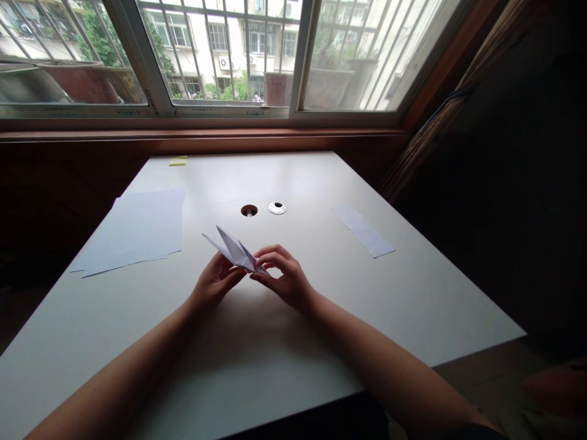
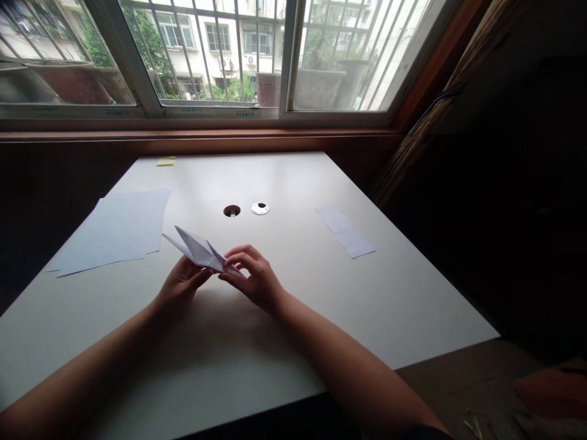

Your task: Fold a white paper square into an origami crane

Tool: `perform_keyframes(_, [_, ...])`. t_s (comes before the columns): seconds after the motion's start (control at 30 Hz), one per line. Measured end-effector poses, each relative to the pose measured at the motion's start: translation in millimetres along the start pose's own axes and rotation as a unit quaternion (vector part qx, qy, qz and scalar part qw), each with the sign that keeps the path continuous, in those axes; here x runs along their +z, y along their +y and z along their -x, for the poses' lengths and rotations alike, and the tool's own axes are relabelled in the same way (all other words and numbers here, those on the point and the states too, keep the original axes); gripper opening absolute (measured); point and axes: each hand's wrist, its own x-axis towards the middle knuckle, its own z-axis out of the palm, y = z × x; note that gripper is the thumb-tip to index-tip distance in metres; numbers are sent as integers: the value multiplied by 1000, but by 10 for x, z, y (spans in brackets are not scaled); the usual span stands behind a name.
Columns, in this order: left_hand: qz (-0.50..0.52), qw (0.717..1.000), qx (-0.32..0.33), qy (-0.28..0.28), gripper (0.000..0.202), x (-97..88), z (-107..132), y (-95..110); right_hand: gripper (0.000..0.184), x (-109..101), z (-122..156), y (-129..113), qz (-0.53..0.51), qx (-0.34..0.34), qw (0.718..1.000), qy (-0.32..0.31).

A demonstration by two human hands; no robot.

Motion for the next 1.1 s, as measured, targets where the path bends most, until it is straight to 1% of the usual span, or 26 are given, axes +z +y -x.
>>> perform_keyframes(0.13, [15, 1000, 14, 3, 40, -2, 1, -40, 17, -1, -1, 2, 13, -5, 1000, 1])
perform_keyframes(0.4, [12, 999, 35, 10, 48, 36, -18, -36, 17, 20, 6, 9, 51, -23, 998, -2])
perform_keyframes(0.5, [13, 999, 41, 6, 52, 47, -28, -39, 14, 22, 10, 10, 57, -27, 998, 2])
perform_keyframes(0.6, [10, 999, 45, 17, 55, 64, -37, -20, 10, 23, 12, 4, 66, -25, 998, 6])
perform_keyframes(0.73, [-6, 999, 39, 36, 54, 85, -42, 19, 9, 22, 10, -13, 81, -28, 996, 8])
perform_keyframes(0.9, [9, 999, 26, 32, 54, 74, -41, 20, 11, 23, 18, -9, 116, -45, 992, 4])
perform_keyframes(1.0, [29, 999, 17, 28, 53, 70, -35, 16, 14, 40, 25, 1, 142, -60, 988, 0])
perform_keyframes(1.1, [44, 999, 3, 30, 57, 82, -27, 27, 21, 63, 30, 9, 162, -60, 985, 7])
